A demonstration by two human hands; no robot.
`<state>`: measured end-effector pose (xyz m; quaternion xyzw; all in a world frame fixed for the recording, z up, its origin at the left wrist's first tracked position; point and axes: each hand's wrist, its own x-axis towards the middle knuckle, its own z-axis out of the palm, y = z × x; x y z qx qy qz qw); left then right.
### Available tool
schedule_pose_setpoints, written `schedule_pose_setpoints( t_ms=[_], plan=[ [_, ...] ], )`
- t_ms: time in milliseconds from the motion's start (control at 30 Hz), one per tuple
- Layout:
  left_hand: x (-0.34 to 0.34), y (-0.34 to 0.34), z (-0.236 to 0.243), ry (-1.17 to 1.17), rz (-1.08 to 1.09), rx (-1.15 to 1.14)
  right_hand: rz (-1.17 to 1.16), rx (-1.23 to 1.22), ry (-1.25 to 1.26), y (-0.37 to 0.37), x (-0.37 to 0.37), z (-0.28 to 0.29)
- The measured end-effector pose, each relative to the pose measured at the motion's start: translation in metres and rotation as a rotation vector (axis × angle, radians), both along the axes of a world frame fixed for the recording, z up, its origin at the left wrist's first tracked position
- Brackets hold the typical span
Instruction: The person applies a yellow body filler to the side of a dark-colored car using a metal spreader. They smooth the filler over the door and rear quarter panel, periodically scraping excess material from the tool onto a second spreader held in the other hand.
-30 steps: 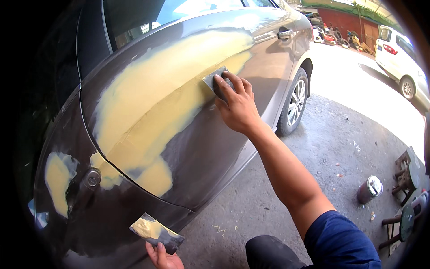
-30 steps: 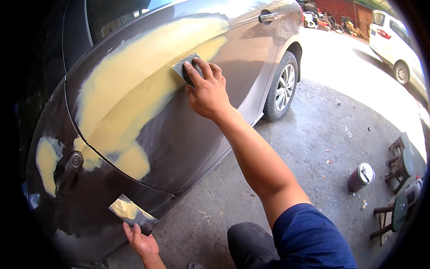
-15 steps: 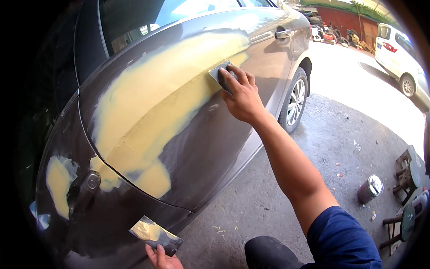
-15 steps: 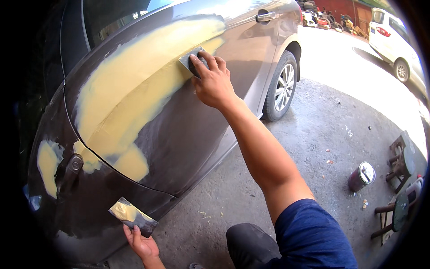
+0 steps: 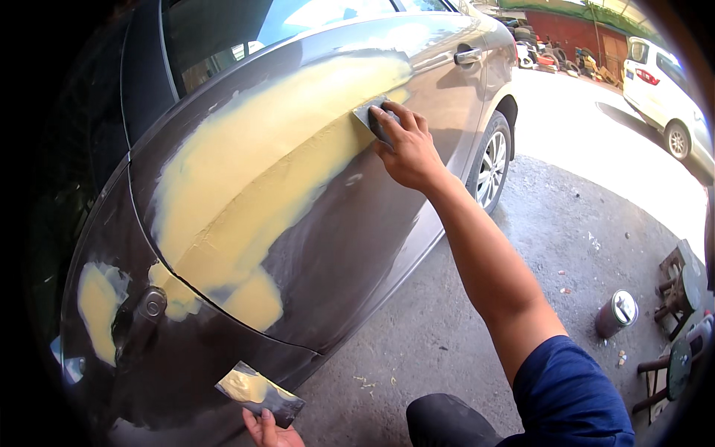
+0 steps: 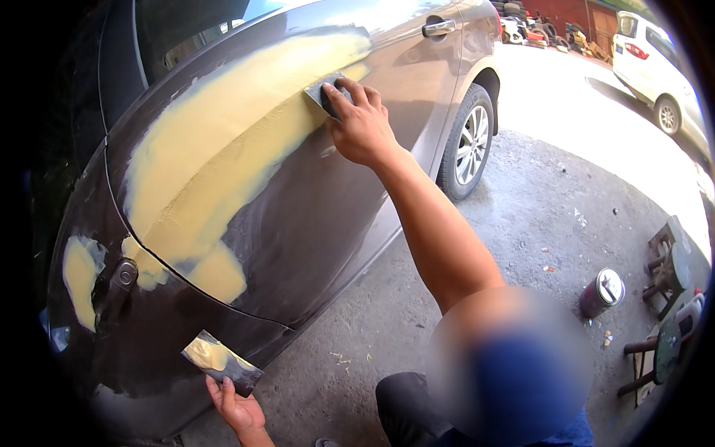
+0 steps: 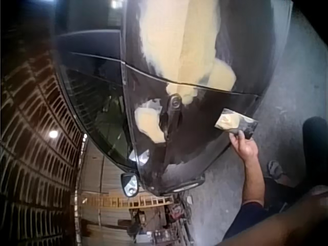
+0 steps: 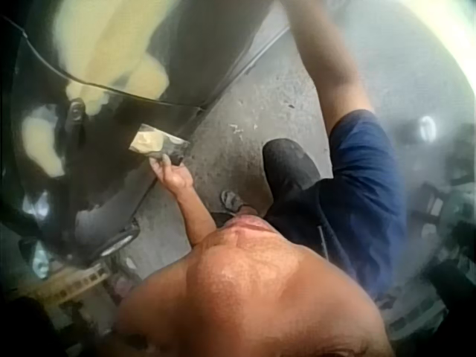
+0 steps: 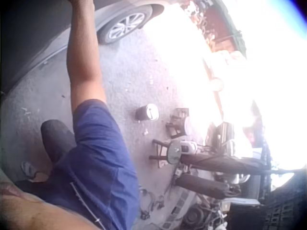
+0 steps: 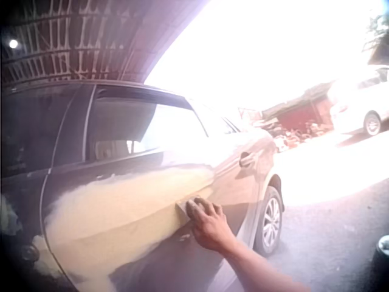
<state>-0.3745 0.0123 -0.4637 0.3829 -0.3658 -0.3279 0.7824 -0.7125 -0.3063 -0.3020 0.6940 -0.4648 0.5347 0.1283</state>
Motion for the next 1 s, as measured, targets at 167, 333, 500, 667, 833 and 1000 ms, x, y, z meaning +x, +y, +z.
schedule_pose_setpoints(
  t_ms=[167, 333, 500, 667, 833, 1000],
  plan=[
    [-0.002, 0.0, 0.0, -0.011, -0.004, 0.012, 0.006, 0.066, 0.021, -0.005, 0.0, -0.01],
    [-0.003, 0.0, 0.002, -0.019, -0.005, 0.001, -0.009, 0.058, 0.019, -0.003, -0.012, -0.008],
    [-0.004, -0.001, -0.002, -0.017, 0.016, 0.016, 0.002, -0.011, 0.01, -0.019, -0.019, 0.006],
    [-0.005, 0.002, 0.002, -0.01, 0.011, 0.029, 0.006, 0.073, 0.028, -0.017, -0.018, -0.006],
    [-0.007, 0.001, -0.001, -0.009, 0.021, 0.035, -0.01, 0.049, 0.012, -0.021, -0.031, 0.003],
    [-0.008, 0.001, 0.0, -0.006, 0.049, 0.037, 0.021, 0.094, 0.015, -0.027, -0.033, 0.004]
  ],
)
